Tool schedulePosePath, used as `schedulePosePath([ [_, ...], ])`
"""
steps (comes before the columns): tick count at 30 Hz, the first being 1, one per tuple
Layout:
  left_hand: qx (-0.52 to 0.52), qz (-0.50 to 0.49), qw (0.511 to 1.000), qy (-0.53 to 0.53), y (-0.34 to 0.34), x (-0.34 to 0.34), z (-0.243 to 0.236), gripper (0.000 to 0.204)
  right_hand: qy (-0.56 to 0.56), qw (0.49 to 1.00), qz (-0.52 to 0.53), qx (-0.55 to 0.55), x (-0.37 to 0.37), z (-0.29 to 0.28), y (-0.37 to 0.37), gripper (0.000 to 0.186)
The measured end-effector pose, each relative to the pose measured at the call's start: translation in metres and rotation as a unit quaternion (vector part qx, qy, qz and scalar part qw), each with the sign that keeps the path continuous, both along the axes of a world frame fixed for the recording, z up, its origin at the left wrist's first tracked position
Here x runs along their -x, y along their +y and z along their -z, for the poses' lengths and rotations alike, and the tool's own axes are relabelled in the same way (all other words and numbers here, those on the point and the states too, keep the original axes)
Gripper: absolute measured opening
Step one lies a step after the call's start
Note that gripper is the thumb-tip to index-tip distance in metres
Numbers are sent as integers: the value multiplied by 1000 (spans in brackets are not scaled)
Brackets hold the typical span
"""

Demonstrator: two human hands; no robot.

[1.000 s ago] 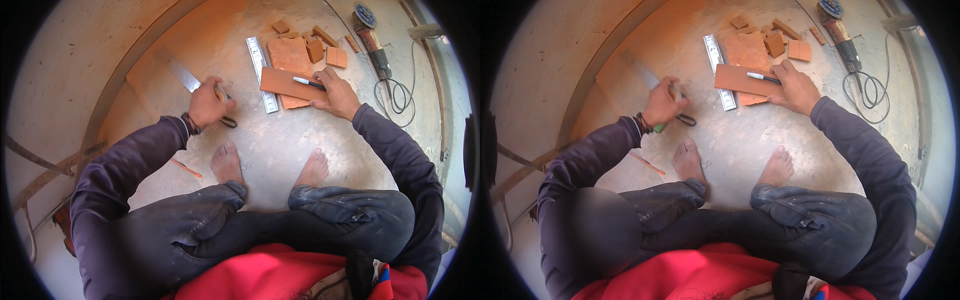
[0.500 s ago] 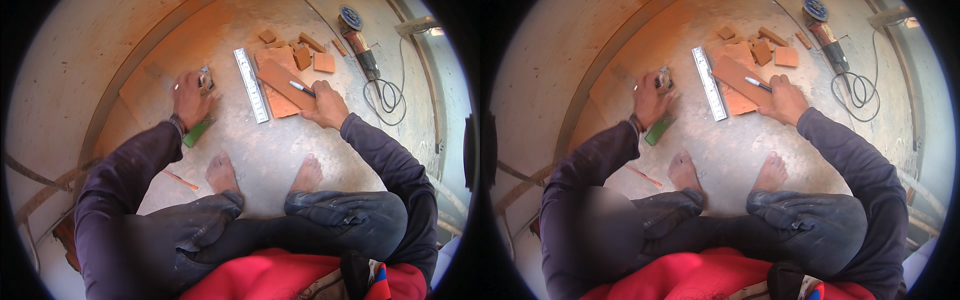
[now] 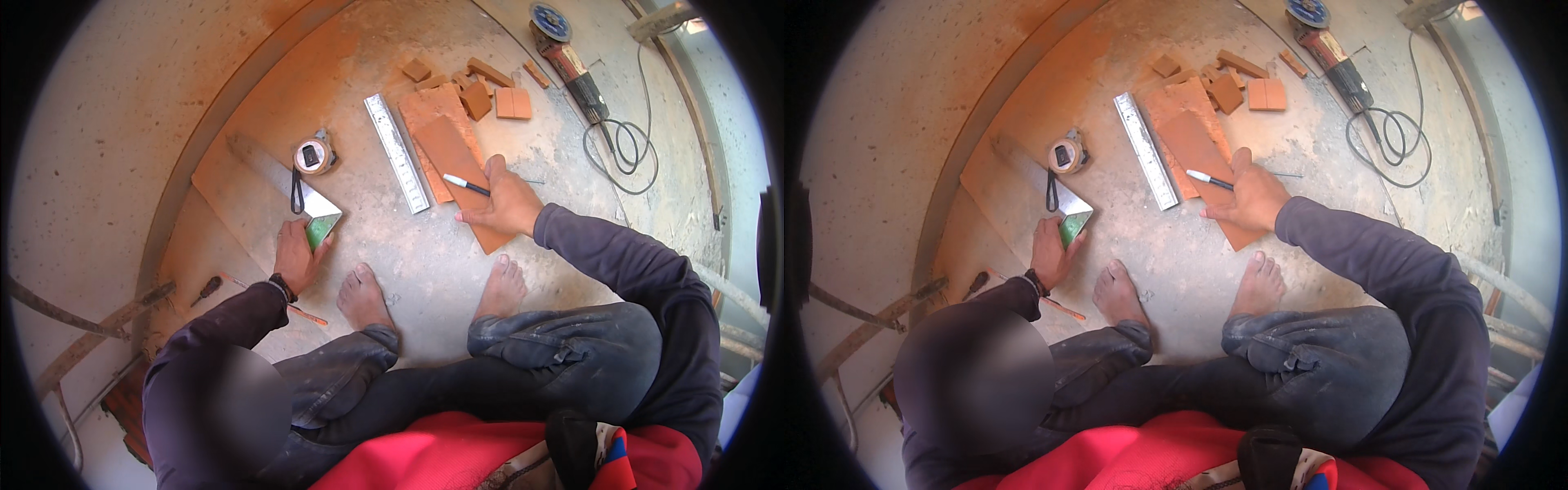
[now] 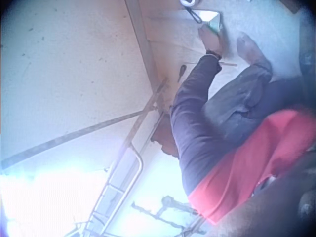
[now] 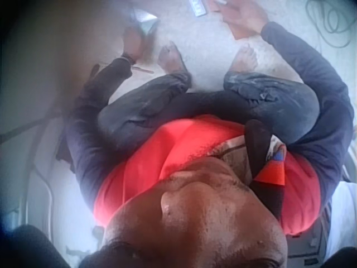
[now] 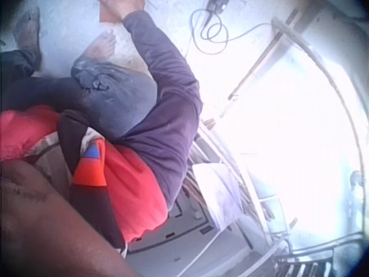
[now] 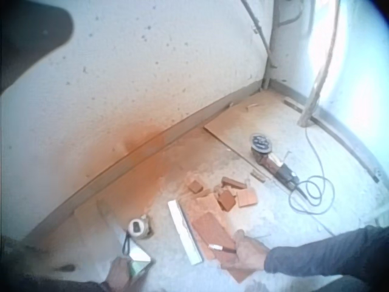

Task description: The person measures and marks a brick using a ruler and pen, then cuts it using an angle grinder.

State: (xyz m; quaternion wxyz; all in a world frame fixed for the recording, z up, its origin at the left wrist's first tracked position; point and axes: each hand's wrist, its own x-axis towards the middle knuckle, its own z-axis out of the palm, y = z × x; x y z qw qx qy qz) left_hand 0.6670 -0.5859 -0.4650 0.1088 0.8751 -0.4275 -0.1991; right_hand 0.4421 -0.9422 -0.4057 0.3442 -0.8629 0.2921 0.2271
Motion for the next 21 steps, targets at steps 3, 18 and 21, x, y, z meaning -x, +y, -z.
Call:
schedulePosePath([
  [3,67,-4,997,27,17,18,-20,43,7,999,-2,-38,-4,-5,-1,90],
  [18,254,86,959,91,-91,54,-107,44,-32,951,232,-202,15,9,18,55],
  [21,239,92,961,103,-99,59,-106,46,-43,954,232,-186,19,17,14,53],
])
